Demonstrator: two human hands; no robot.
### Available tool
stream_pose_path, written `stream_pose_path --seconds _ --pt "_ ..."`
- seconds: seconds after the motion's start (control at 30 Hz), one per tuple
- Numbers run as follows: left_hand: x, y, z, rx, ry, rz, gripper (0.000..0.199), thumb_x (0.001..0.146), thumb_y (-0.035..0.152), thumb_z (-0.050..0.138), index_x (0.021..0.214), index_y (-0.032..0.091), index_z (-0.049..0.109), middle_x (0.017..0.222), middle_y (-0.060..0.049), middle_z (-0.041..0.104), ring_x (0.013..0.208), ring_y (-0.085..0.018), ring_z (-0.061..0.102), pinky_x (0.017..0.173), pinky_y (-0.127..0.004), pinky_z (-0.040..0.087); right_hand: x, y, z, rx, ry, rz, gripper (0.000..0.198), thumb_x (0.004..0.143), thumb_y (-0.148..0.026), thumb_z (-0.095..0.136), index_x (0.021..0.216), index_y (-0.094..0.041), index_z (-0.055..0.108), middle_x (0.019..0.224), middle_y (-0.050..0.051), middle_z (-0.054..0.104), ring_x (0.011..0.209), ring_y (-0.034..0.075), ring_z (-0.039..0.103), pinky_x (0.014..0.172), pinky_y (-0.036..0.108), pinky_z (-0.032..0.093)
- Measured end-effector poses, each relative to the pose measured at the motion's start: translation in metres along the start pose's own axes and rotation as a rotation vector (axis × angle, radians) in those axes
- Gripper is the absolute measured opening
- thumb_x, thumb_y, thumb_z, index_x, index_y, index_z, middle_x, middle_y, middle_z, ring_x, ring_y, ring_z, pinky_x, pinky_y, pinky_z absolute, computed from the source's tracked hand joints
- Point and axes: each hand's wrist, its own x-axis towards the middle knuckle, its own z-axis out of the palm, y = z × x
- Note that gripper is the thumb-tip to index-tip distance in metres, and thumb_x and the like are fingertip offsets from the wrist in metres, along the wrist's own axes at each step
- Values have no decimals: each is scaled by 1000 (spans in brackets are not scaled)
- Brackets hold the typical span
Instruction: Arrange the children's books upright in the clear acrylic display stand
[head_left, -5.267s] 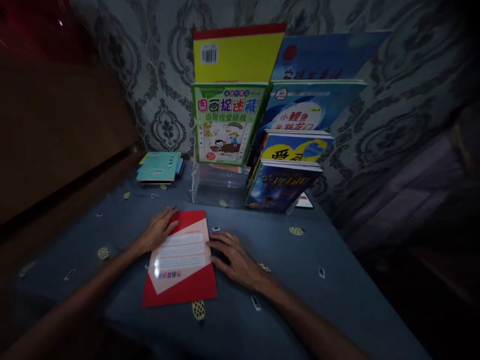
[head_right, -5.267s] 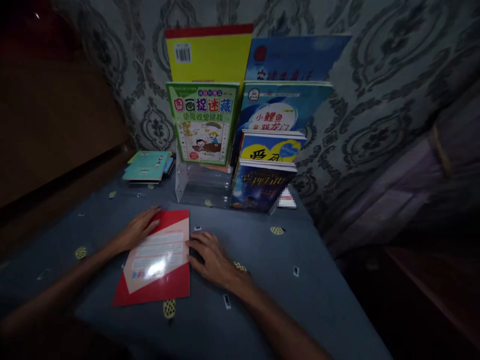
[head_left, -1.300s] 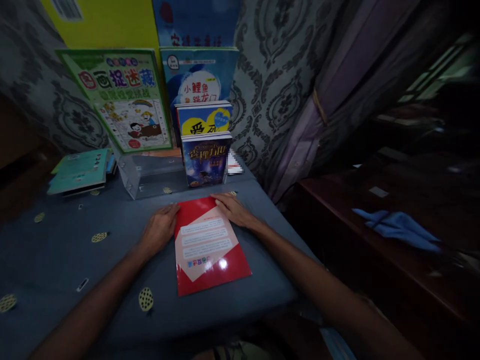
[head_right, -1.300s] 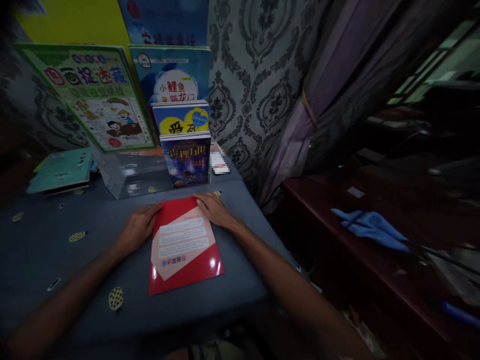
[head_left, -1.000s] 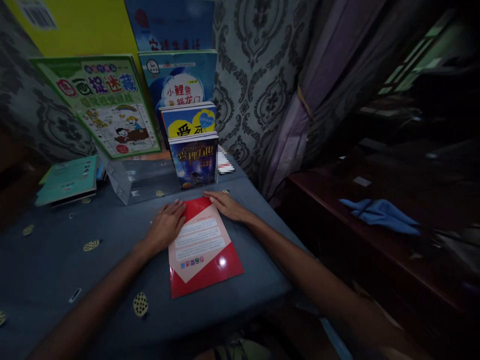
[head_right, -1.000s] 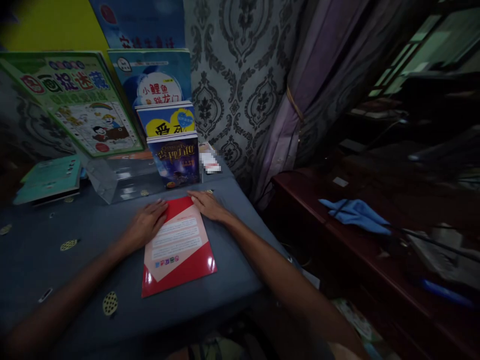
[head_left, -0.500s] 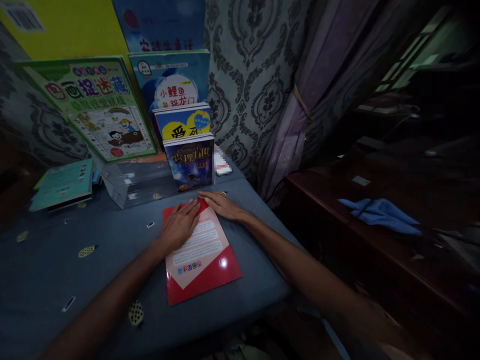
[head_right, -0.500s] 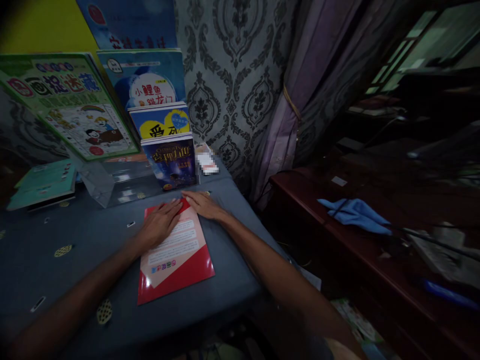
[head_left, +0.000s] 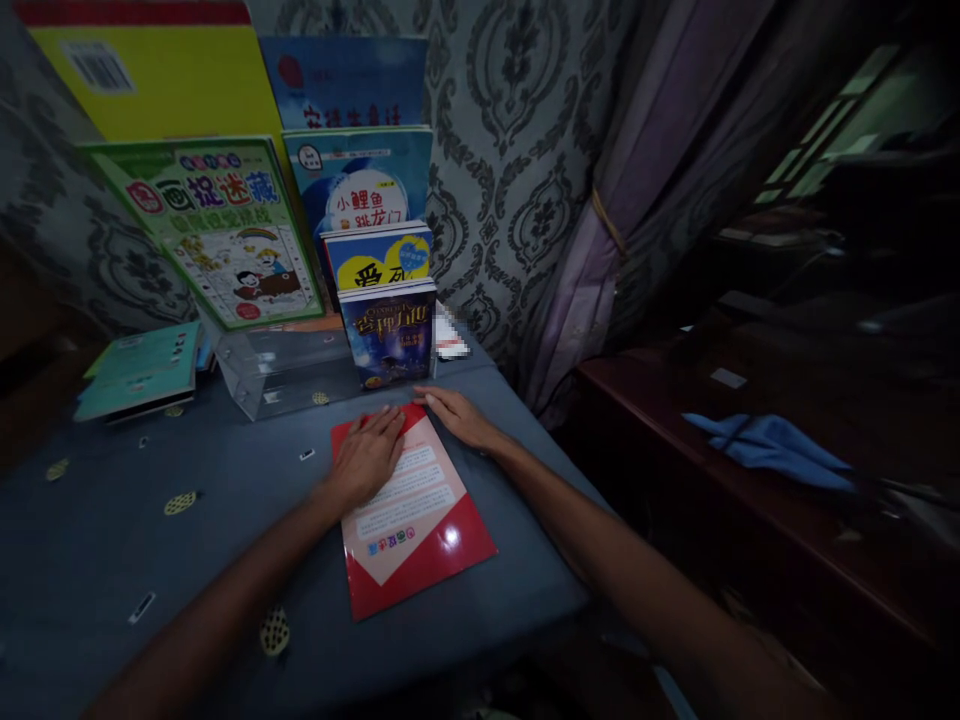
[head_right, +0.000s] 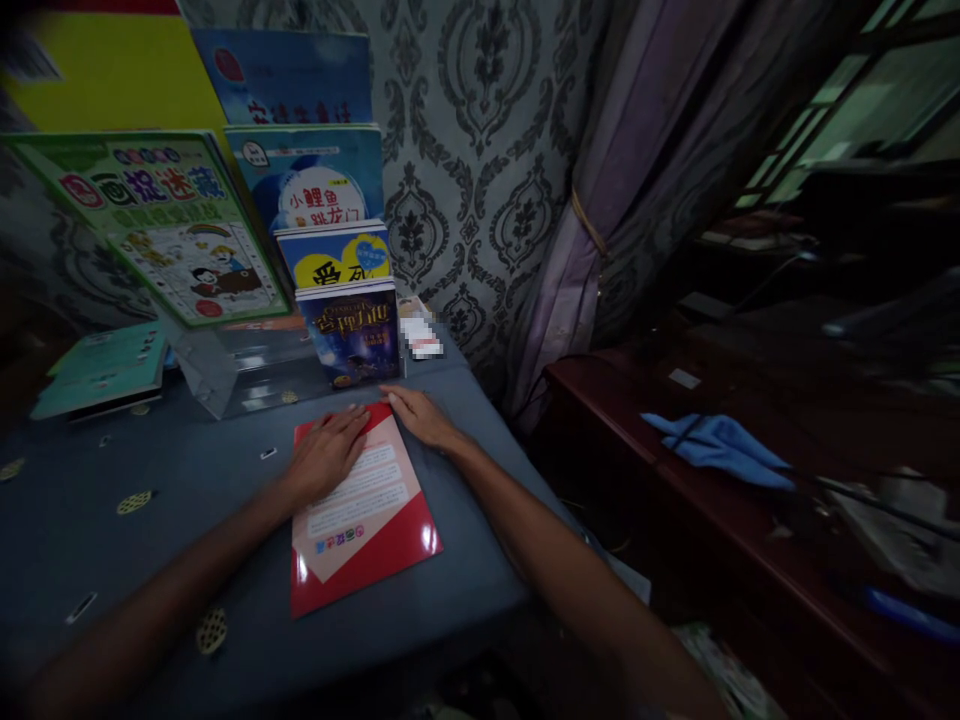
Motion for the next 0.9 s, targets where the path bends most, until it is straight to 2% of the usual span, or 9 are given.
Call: stream_pose_path --seconds 0.2,0.37,0.6,0.73,0.9 --pt "8 -2 1 -92 -20 166 48 96 16 35 142 16 49 151 -11 47 143 -21 39 119 -46 28 -1 -2 0 -78 -30 2 42 102 -35 36 133 -18 60 129 10 68 121 22 62 107 42 44" --pt "8 7 -1 -150 -60 276 45 100 22 34 142 15 50 149 -12 48 144 -23 37 119 -51 27 -2 -2 0 -131 -51 -5 41 102 -31 36 133 -16 58 126 11 69 121 22 62 106 42 46" --pt "-21 35 -14 -232 -144 433 43 104 29 31 144 21 47 151 -6 46 145 -18 35 122 -48 22 -2 -4 0 -162 -43 -9 40 102 -33 39 131 -17 61 130 11 67 121 23 61 106 41 46" --pt "-42 52 -26 -264 -232 498 43 105 31 31 145 30 46 153 0 43 146 -18 33 124 -45 19 -2 -4 0 -180 -42 -3 41 102 -36 39 131 -17 61 130 11 67 122 23 60 107 41 44" --pt "-58 66 -32 -372 -250 567 44 104 31 35 146 23 46 152 -2 45 144 -21 35 124 -44 19 -3 -5 0 -192 -45 -20 39 101 -33 40 130 -17 62 130 11 66 122 24 60 106 42 45"
